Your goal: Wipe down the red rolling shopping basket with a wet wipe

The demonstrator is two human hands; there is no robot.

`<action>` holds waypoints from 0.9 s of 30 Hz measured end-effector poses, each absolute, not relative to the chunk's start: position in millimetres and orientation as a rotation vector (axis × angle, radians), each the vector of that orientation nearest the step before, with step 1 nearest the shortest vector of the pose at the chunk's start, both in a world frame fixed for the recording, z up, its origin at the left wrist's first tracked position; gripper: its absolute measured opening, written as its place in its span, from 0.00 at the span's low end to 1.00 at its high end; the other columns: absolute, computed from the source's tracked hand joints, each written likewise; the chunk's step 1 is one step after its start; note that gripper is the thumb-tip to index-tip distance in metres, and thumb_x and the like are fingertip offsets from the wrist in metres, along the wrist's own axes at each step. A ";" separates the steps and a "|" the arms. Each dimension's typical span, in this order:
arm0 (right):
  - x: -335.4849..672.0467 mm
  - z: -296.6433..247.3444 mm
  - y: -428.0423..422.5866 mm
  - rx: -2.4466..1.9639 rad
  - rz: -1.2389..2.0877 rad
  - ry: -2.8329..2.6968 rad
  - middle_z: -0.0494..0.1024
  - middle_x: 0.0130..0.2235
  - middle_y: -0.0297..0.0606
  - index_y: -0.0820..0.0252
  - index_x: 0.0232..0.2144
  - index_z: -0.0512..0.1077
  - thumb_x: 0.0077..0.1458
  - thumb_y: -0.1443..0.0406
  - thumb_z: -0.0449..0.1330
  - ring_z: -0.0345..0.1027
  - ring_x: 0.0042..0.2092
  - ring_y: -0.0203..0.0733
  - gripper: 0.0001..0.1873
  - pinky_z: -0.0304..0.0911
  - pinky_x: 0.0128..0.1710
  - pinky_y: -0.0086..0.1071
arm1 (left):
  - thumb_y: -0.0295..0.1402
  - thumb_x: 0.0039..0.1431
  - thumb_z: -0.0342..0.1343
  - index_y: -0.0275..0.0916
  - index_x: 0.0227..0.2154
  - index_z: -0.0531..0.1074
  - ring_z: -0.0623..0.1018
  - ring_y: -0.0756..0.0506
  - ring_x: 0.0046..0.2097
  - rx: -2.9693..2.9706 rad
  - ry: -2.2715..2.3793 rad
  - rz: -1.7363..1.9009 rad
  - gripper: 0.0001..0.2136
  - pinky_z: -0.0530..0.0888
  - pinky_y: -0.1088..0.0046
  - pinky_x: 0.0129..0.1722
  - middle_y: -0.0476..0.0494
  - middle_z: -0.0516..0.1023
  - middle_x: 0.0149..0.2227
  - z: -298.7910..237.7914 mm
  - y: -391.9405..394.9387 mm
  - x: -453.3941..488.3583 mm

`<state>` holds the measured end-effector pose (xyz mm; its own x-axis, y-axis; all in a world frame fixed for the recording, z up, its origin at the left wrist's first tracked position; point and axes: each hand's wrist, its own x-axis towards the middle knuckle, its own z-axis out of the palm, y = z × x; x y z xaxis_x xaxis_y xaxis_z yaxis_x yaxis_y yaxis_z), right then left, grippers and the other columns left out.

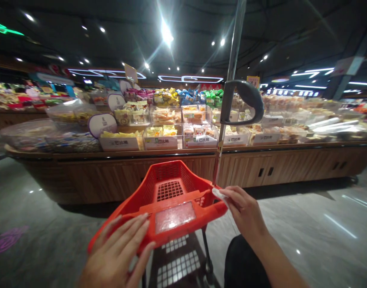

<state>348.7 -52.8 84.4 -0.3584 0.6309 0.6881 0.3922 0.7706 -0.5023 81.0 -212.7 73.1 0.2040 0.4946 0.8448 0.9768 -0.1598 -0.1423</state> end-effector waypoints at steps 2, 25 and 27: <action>338.2 92.8 -61.0 -0.621 0.372 -2.111 0.73 0.40 0.39 0.55 0.40 0.74 0.57 0.72 0.54 0.69 0.41 0.40 0.13 0.65 0.39 0.31 | 0.32 0.56 0.55 0.37 0.50 0.69 0.74 0.43 0.50 -1.847 -1.278 -0.736 0.18 0.65 0.63 0.55 0.43 0.76 0.49 72.2 -202.1 109.1; 274.4 96.6 -66.1 -0.662 0.246 -2.393 0.66 0.31 0.34 0.59 0.29 0.71 0.56 0.76 0.53 0.61 0.31 0.35 0.10 0.56 0.29 0.26 | 0.31 0.57 0.55 0.40 0.41 0.74 0.76 0.48 0.38 -1.767 -1.303 -0.934 0.09 0.68 0.69 0.42 0.52 0.81 0.40 72.0 -174.3 129.7; 271.3 94.9 -69.9 -0.687 0.219 -2.383 0.65 0.31 0.35 0.59 0.30 0.71 0.55 0.76 0.53 0.61 0.32 0.36 0.10 0.56 0.30 0.27 | 0.32 0.57 0.55 0.41 0.41 0.74 0.76 0.48 0.38 -1.767 -1.301 -0.946 0.09 0.68 0.69 0.42 0.52 0.81 0.39 71.7 -173.6 129.1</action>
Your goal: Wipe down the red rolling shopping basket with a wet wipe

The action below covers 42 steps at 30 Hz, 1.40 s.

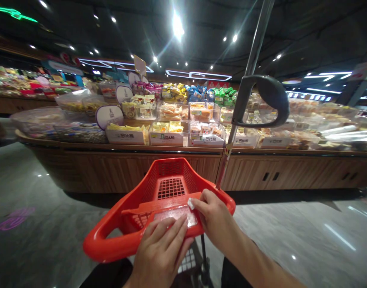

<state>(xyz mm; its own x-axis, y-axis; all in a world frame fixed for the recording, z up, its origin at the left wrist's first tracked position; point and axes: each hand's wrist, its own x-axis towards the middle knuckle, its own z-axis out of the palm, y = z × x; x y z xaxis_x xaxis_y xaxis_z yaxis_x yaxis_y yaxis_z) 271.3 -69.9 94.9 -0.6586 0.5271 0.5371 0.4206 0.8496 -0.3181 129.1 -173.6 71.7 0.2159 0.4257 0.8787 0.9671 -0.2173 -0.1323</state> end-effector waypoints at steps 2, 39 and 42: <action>276.5 94.5 -79.9 -0.662 0.246 -2.407 0.66 0.33 0.36 0.59 0.33 0.71 0.55 0.77 0.52 0.61 0.33 0.37 0.11 0.58 0.32 0.28 | 0.32 0.57 0.56 0.42 0.40 0.75 0.76 0.48 0.38 -1.768 -1.288 -0.961 0.09 0.68 0.70 0.42 0.52 0.81 0.38 71.2 -173.3 127.9; 323.2 76.4 -74.8 -0.754 0.463 -2.257 0.66 0.38 0.38 0.56 0.41 0.72 0.54 0.79 0.49 0.63 0.38 0.39 0.20 0.62 0.38 0.31 | 0.27 0.47 0.64 0.40 0.47 0.71 0.76 0.45 0.40 -1.929 -1.126 -0.882 0.21 0.72 0.65 0.42 0.46 0.81 0.39 54.0 -168.1 38.9; 320.8 75.8 -55.3 -0.704 0.495 -2.263 0.66 0.36 0.36 0.56 0.38 0.74 0.54 0.77 0.52 0.64 0.35 0.36 0.16 0.61 0.35 0.28 | 0.28 0.47 0.63 0.42 0.48 0.71 0.76 0.44 0.41 -1.949 -1.140 -0.887 0.22 0.71 0.65 0.44 0.46 0.81 0.40 52.4 -171.5 27.1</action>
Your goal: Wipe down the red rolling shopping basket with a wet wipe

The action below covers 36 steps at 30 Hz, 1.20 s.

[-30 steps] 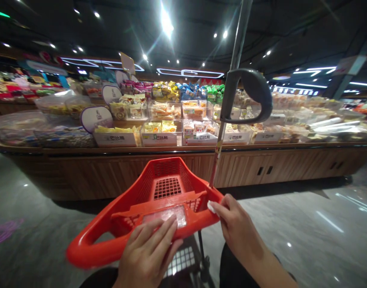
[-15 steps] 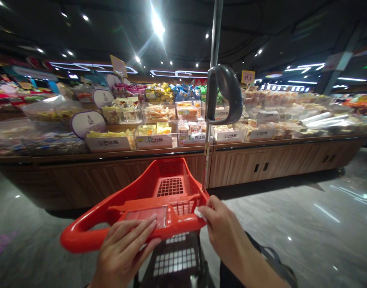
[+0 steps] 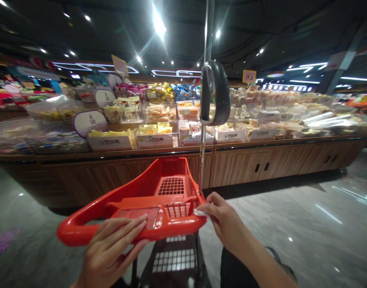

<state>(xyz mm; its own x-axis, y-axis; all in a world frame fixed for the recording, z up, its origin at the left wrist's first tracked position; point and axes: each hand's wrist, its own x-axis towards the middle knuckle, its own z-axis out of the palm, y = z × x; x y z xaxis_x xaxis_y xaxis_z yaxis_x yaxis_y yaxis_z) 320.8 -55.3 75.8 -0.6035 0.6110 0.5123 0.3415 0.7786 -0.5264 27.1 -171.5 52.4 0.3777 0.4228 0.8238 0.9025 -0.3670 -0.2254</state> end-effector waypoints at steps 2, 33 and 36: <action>317.5 72.1 -35.8 -0.725 0.450 -2.260 0.65 0.34 0.34 0.56 0.36 0.75 0.55 0.76 0.52 0.64 0.34 0.35 0.15 0.60 0.33 0.27 | 0.29 0.48 0.63 0.42 0.48 0.71 0.76 0.43 0.42 -1.956 -1.155 -0.895 0.21 0.71 0.64 0.44 0.45 0.80 0.40 52.8 -173.9 21.2; 311.5 61.5 -96.3 -0.334 0.806 -2.136 0.64 0.39 0.37 0.54 0.46 0.71 0.55 0.78 0.50 0.63 0.40 0.37 0.22 0.63 0.40 0.31 | 0.45 0.58 0.50 0.41 0.30 0.72 0.75 0.48 0.30 -1.904 -1.451 -0.940 0.13 0.63 0.68 0.39 0.51 0.78 0.26 61.0 -176.7 137.3; 318.8 62.7 -112.4 -0.301 0.844 -2.148 0.65 0.40 0.37 0.51 0.47 0.69 0.54 0.79 0.49 0.63 0.40 0.37 0.24 0.64 0.40 0.31 | 0.44 0.58 0.51 0.41 0.30 0.72 0.75 0.48 0.29 -1.916 -1.426 -0.939 0.13 0.64 0.68 0.40 0.51 0.78 0.26 62.2 -178.8 137.0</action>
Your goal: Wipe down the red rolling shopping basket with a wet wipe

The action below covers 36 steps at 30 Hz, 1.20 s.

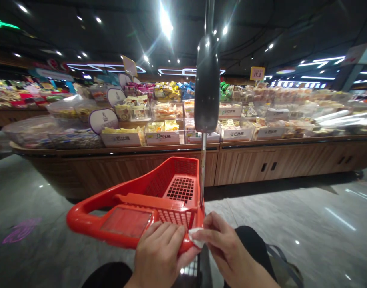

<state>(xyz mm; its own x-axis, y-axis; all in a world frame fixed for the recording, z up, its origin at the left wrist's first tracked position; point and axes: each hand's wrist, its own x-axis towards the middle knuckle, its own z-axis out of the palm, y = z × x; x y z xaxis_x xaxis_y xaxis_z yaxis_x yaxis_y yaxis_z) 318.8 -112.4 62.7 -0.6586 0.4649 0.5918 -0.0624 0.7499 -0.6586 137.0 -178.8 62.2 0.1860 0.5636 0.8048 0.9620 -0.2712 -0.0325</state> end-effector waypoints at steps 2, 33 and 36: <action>319.3 58.2 -107.7 -0.298 0.806 -2.126 0.64 0.39 0.37 0.51 0.47 0.70 0.55 0.77 0.49 0.63 0.40 0.38 0.23 0.64 0.39 0.32 | 0.44 0.57 0.53 0.40 0.30 0.72 0.75 0.48 0.30 -1.930 -1.424 -0.934 0.12 0.64 0.68 0.39 0.51 0.78 0.26 62.2 -179.3 137.0; 305.1 28.0 -120.8 -0.356 0.719 -1.976 0.66 0.39 0.40 0.51 0.51 0.68 0.60 0.72 0.48 0.66 0.40 0.41 0.20 0.67 0.40 0.35 | 0.47 0.56 0.51 0.40 0.28 0.71 0.75 0.49 0.27 -2.095 -1.203 -0.961 0.15 0.68 0.69 0.35 0.49 0.76 0.24 70.7 -185.1 107.4; 298.8 25.7 -115.1 -0.381 0.656 -1.929 0.66 0.39 0.40 0.52 0.51 0.68 0.60 0.73 0.49 0.66 0.40 0.41 0.20 0.67 0.40 0.35 | 0.49 0.57 0.49 0.40 0.29 0.71 0.75 0.48 0.28 -2.147 -1.171 -0.962 0.17 0.68 0.68 0.36 0.48 0.77 0.25 70.2 -182.5 98.1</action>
